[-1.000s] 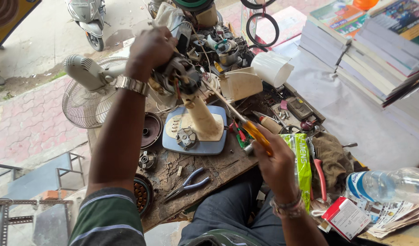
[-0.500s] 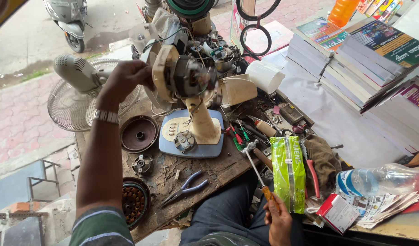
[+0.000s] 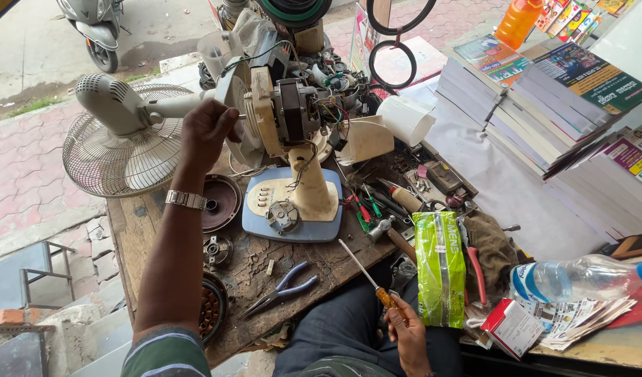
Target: The person disassembles a small electrical appliance, likely a fan, using a screwdriver and pliers. They remove the base, manipulate internal wiring and components, and reassemble parts of the device on a cluttered workbench.
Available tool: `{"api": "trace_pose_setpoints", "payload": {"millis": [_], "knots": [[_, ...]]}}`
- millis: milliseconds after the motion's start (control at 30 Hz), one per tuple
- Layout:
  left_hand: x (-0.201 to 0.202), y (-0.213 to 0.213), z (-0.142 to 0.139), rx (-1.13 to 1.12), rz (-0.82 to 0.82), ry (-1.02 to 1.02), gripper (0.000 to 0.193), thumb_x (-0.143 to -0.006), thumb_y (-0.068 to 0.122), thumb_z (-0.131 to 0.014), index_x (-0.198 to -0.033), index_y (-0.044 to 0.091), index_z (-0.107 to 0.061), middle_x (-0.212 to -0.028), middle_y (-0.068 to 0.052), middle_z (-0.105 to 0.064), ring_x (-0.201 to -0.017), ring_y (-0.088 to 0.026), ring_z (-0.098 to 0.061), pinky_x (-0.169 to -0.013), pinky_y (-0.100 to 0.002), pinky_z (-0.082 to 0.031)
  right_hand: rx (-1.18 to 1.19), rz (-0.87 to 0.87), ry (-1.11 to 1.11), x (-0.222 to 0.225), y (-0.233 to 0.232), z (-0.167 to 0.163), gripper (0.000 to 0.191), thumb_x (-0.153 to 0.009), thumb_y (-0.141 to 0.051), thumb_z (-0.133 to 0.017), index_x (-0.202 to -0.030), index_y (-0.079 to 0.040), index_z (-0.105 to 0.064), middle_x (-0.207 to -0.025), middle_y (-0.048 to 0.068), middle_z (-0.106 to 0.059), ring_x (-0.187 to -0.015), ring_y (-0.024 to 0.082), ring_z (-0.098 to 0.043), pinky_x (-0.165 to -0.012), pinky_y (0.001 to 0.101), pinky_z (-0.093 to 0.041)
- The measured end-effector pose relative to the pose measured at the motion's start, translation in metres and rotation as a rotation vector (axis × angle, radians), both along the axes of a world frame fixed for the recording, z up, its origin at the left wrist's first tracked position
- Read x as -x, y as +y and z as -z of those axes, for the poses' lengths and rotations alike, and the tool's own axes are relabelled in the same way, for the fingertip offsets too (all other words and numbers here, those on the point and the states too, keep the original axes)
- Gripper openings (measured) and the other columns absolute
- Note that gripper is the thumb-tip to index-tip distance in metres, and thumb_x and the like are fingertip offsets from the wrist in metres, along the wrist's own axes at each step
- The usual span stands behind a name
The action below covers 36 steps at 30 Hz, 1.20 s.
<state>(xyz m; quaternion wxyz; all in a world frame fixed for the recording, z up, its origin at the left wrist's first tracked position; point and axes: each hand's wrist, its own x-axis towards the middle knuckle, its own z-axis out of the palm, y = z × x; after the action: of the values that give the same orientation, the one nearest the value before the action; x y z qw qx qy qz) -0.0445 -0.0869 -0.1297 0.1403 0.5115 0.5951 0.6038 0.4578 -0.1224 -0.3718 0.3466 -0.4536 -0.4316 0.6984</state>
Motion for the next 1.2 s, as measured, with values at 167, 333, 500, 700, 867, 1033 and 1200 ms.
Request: {"api": "trace_pose_setpoints", "payload": {"millis": [167, 333, 500, 700, 867, 1033, 1200], "knots": [[-0.007, -0.006, -0.004, 0.068, -0.121, 0.140, 0.023, -0.108, 0.022, -0.064, -0.099, 0.001, -0.066, -0.076, -0.006, -0.071, -0.063, -0.010, -0.068, -0.056, -0.025, -0.055, 0.015, 0.030, 0.003, 0.002, 0.004, 0.003, 0.050, -0.097, -0.022, -0.063, -0.142, -0.002, -0.057, -0.084, 0.005, -0.065, -0.062, 0.006, -0.052, -0.048, 0.0212, -0.043], [-0.007, -0.011, 0.001, -0.039, -0.048, 0.229, 0.023, -0.109, 0.022, -0.063, -0.100, 0.000, -0.066, -0.078, -0.005, -0.071, -0.067, -0.009, -0.069, -0.059, -0.023, -0.056, 0.009, 0.005, -0.007, 0.004, 0.005, 0.001, 0.048, -0.097, -0.022, -0.063, -0.140, -0.002, -0.059, -0.084, 0.004, -0.064, -0.061, 0.005, -0.052, -0.047, 0.0202, -0.043], [-0.001, -0.010, 0.009, -0.002, 0.047, 0.000, 0.030, -0.108, 0.028, -0.061, -0.092, 0.003, -0.065, -0.069, -0.002, -0.065, -0.057, -0.008, -0.062, -0.052, -0.023, -0.050, 0.007, -0.022, -0.033, 0.007, 0.006, -0.003, 0.049, -0.097, -0.022, -0.063, -0.141, -0.001, -0.059, -0.084, 0.004, -0.064, -0.062, 0.005, -0.053, -0.048, 0.0199, -0.044], [-0.005, -0.002, 0.020, -0.097, 0.179, -0.315, 0.042, -0.109, 0.034, -0.060, -0.076, 0.008, -0.058, -0.058, 0.000, -0.051, -0.043, -0.009, -0.052, -0.038, -0.027, -0.042, -0.007, -0.052, -0.052, 0.010, 0.006, -0.006, 0.051, -0.096, -0.022, -0.063, -0.143, -0.003, -0.055, -0.084, 0.004, -0.066, -0.062, 0.005, -0.054, -0.048, 0.0202, -0.045], [-0.018, 0.005, 0.018, -0.112, 0.087, -0.541, 0.046, -0.106, 0.028, -0.063, -0.066, 0.009, -0.055, -0.050, -0.001, -0.048, -0.034, -0.012, -0.046, -0.030, -0.029, -0.035, 0.010, -0.046, -0.104, 0.011, 0.005, -0.009, 0.052, -0.097, -0.023, -0.063, -0.144, -0.003, -0.055, -0.083, 0.005, -0.066, -0.063, 0.006, -0.055, -0.048, 0.0207, -0.046], [-0.012, -0.001, -0.005, 0.158, -0.060, -0.376, 0.044, -0.105, 0.035, -0.059, -0.069, 0.010, -0.060, -0.054, -0.003, -0.057, -0.039, -0.013, -0.052, -0.038, -0.029, -0.040, 0.056, -0.054, -0.121, 0.010, 0.007, -0.007, 0.051, -0.095, -0.022, -0.065, -0.141, -0.003, -0.057, -0.079, 0.004, -0.065, -0.059, 0.006, -0.054, -0.047, 0.0210, -0.045], [-0.019, 0.012, -0.046, 0.204, -0.419, 0.400, 0.058, -0.115, 0.058, -0.042, -0.103, 0.006, -0.065, -0.082, -0.011, -0.067, -0.067, -0.018, -0.061, -0.057, -0.035, -0.048, -0.077, -0.149, -0.471, 0.012, 0.006, -0.004, 0.040, -0.094, -0.023, -0.072, -0.128, -0.002, -0.069, -0.074, 0.005, -0.066, -0.058, 0.010, -0.056, -0.050, 0.0266, -0.044]]}}
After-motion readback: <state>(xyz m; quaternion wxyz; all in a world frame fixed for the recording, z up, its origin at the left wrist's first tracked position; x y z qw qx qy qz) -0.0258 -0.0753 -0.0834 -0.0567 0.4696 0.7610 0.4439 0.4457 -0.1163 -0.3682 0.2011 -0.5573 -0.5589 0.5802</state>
